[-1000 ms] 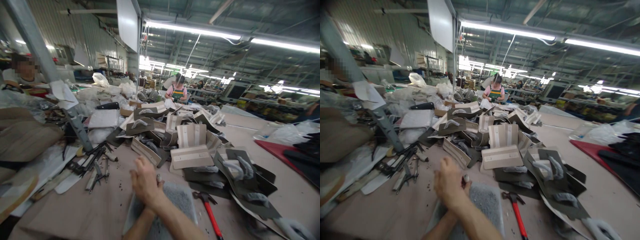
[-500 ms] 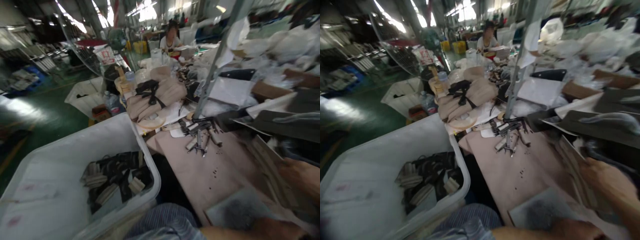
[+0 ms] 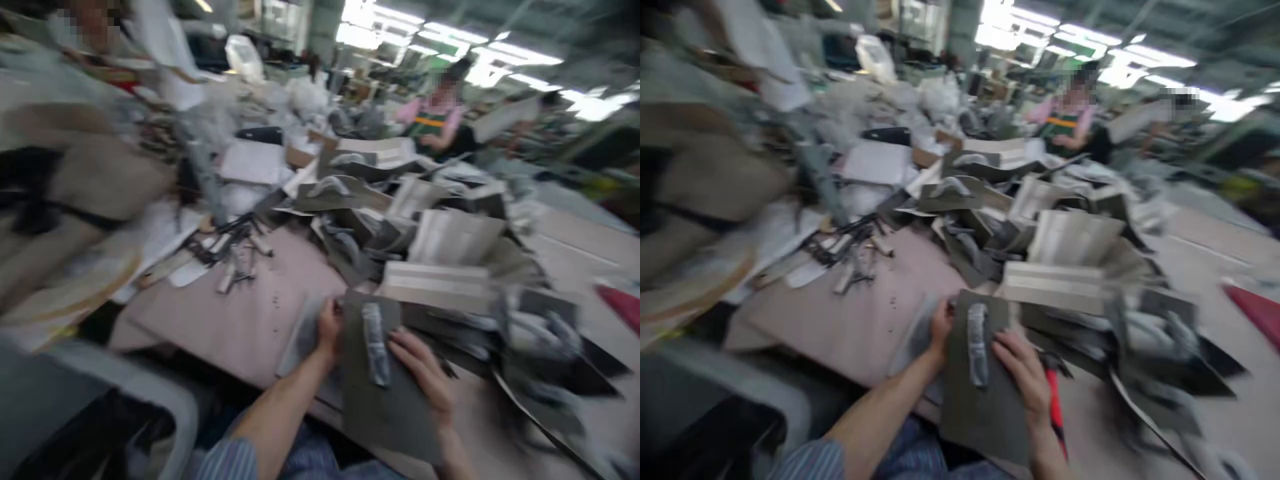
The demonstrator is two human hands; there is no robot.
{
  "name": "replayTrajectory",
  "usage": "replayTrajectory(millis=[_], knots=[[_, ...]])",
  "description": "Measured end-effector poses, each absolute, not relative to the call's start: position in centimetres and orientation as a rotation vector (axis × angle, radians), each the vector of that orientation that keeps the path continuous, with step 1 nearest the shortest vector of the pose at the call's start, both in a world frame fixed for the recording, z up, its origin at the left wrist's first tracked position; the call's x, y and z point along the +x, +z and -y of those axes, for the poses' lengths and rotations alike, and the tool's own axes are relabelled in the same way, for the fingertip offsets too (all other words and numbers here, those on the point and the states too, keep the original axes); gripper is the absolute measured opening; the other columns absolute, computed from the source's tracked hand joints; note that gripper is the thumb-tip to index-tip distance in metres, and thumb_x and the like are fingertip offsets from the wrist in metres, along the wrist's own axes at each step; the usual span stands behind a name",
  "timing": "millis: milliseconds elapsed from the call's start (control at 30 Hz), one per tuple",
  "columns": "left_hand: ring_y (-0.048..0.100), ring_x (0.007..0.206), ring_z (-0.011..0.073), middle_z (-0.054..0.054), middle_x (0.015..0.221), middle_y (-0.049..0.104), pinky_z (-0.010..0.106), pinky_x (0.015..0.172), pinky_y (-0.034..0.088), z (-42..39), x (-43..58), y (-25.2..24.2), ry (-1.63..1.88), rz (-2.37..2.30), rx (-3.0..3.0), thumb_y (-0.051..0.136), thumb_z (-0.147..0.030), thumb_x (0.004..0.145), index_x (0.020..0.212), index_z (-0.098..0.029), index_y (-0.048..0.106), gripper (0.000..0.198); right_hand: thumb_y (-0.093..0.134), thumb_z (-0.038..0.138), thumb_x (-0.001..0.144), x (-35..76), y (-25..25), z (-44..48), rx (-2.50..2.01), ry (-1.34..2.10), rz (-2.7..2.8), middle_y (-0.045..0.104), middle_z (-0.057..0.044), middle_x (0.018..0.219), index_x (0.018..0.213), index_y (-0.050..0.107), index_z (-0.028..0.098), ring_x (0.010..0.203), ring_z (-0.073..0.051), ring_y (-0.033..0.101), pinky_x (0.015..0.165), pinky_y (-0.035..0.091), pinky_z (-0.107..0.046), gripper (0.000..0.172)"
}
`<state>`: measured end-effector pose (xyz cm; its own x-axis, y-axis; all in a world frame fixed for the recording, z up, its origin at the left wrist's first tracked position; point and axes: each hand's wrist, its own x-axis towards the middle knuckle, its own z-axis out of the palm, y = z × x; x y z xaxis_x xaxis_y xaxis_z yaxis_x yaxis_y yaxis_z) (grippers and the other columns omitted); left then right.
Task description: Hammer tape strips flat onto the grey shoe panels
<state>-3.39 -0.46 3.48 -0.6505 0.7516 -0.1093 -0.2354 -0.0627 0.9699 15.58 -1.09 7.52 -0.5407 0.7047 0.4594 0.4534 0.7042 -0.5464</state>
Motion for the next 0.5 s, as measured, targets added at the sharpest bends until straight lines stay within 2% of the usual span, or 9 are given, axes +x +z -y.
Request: replayTrajectory(millis=[133,233,333,500], knots=[[0.061,0.07,0.0135,0.0,0.078,0.066,0.024,0.068,0.048,-2.2,-3.2,0.1,1.906,-1.623,0.442,0.076,-0.038,0.071,0.088,-0.018,0.061,0.031,0.049,0.022,0.098,19.6,2.3,5.2,-0.85,0.518,2.237,0.067,-0.008,0.121,0.122,0.063,0.028,0.122,-0.023,0.059,0.099,0.053,-0.041,0.029],[0.065,0.071,0.0139,0.001,0.079,0.069,0.025,0.07,0.05,-2.6,-3.7,-0.3,1.86,-1.558,0.535,0.079,-0.039,0.07,0.091,-0.015,0.062,0.036,0.051,0.02,0.096,20.0,0.3,6.0,-0.914,0.568,2.329,0.067,-0.009,0.123,0.117,0.063,0.024,0.129,-0.024,0.054,0.11,0.041,-0.05,0.025],[0.069,0.074,0.0163,0.004,0.083,0.073,0.027,0.074,0.053,-2.2,-3.5,0.7,1.67,-1.387,0.802,0.08,-0.039,0.07,0.094,-0.014,0.064,0.038,0.058,0.019,0.09,20.0,0.8,6.0,-0.974,0.625,2.381,0.064,-0.011,0.128,0.117,0.063,0.021,0.132,-0.025,0.05,0.116,0.032,-0.053,0.027],[0.073,0.083,0.0204,0.007,0.088,0.075,0.032,0.082,0.056,-1.4,-1.4,1.3,1.417,-1.238,0.958,0.08,-0.04,0.071,0.103,-0.014,0.063,0.045,0.07,0.021,0.077,21.0,3.1,5.4,-0.945,0.798,2.458,0.058,-0.013,0.136,0.124,0.061,0.019,0.136,-0.027,0.045,0.118,0.027,-0.051,0.048]])
